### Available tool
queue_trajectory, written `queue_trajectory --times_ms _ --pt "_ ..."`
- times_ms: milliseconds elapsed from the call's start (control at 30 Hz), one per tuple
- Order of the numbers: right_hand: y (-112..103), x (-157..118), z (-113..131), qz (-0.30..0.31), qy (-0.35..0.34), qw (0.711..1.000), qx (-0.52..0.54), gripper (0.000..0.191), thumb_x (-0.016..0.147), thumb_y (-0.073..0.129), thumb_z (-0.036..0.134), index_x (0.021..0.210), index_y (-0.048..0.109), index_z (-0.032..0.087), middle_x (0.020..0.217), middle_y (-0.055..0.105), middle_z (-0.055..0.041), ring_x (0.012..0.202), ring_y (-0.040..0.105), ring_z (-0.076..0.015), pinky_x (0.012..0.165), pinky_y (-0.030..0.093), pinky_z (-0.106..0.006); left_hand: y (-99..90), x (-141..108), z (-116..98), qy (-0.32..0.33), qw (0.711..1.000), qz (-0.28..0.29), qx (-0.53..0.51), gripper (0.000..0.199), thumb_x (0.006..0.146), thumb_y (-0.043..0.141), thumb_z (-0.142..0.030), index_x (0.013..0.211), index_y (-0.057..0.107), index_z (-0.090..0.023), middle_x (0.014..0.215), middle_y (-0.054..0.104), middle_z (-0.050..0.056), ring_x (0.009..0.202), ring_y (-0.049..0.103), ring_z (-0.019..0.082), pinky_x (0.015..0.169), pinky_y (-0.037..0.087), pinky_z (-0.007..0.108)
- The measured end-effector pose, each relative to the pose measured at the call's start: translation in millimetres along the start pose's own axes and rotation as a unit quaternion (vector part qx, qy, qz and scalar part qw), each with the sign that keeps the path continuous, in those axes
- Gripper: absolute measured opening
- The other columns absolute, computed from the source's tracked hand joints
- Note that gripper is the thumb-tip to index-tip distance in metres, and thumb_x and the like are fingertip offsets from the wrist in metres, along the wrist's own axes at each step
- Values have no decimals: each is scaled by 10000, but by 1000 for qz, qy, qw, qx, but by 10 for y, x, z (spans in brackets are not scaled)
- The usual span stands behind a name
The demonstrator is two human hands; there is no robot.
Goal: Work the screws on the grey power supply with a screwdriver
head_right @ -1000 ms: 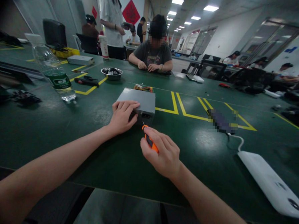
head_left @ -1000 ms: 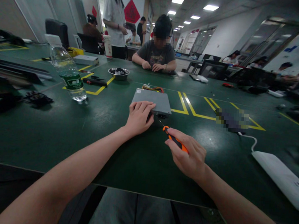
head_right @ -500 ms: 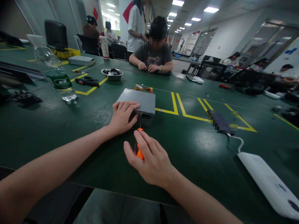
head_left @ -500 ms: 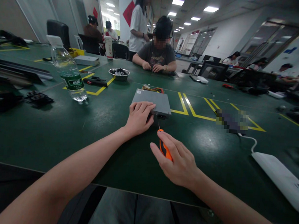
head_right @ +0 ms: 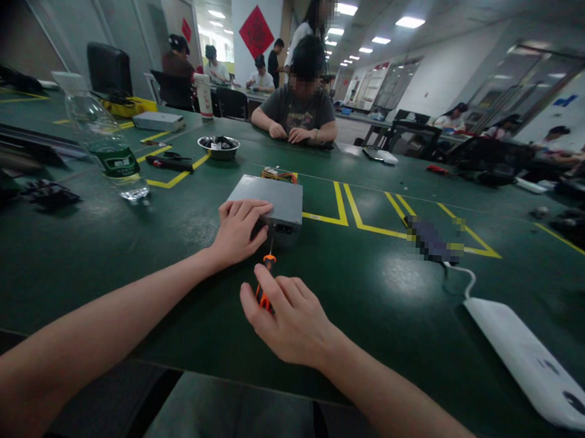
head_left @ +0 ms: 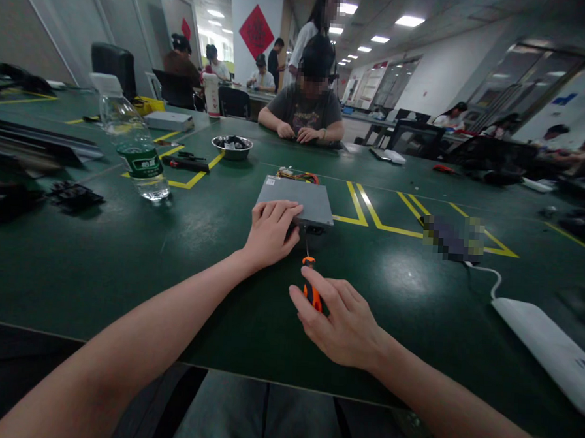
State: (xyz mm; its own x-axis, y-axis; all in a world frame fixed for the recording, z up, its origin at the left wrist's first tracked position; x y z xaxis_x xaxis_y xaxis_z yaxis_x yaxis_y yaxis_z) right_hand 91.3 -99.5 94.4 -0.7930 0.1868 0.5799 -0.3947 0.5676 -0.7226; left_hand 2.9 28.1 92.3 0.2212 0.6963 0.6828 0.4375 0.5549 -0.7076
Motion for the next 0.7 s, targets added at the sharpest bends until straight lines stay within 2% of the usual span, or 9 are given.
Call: queue_trajectory --times_ms 100,200,267,367,567,700 --pt "-25 -5 8 -28 -9 999 40 245 787 570 191 1031 562 177 1104 566 -145 795 564 -161 680 491 -282 0 0 0 1 1000 -1 -1 349 823 466 -246 1170 476 -219 1210 529 47 1125 428 218 955 228 400" --pt "-79 -20 -110 -59 46 992 101 174 789 583 229 950 580 162 1075 546 -152 830 570 -161 674 496 -259 -6 0 -8 5 1000 -2 -4 356 820 470 -244 1174 473 -216 1205 532 46 1126 428 216 952 229 397" --pt "-61 -25 -146 -44 62 986 150 226 817 524 244 1015 563 142 1121 499 -179 922 565 -197 680 506 -274 -10 1 -12 5 1000 -1 -4 359 818 474 -244 1176 472 -216 1201 534 45 1123 431 215 949 231 396" --pt "-38 -20 -136 -24 49 979 194 318 833 439 214 1126 506 109 1190 449 -211 1015 540 -229 698 515 -303 -12 0 -13 5 1000 0 -3 359 817 475 -245 1175 472 -217 1205 532 45 1126 431 215 948 233 395" --pt "-142 -59 -204 -112 54 975 184 352 789 544 174 1120 434 130 1148 553 -186 940 590 -197 678 521 -309 -5 -4 -8 5 1000 -3 -2 356 820 471 -248 1175 474 -220 1208 530 46 1129 428 216 950 233 397" --pt "-100 -60 -207 -83 63 971 215 352 818 512 188 1153 413 139 1150 534 -176 1028 557 -205 744 526 -324 -6 -5 -2 4 1000 -3 -3 352 820 470 -247 1171 479 -222 1213 528 49 1131 428 221 950 234 402"
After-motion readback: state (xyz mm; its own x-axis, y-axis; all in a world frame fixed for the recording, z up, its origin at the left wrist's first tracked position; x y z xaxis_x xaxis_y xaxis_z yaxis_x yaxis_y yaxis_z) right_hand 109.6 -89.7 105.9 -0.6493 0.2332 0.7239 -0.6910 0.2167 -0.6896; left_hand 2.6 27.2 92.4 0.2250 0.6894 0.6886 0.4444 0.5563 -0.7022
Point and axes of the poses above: each hand's wrist, its own x-axis towards the middle knuckle, its own y-axis out of the palm, z = x × y, the point moved 9 cm from there along x, towards the middle knuckle
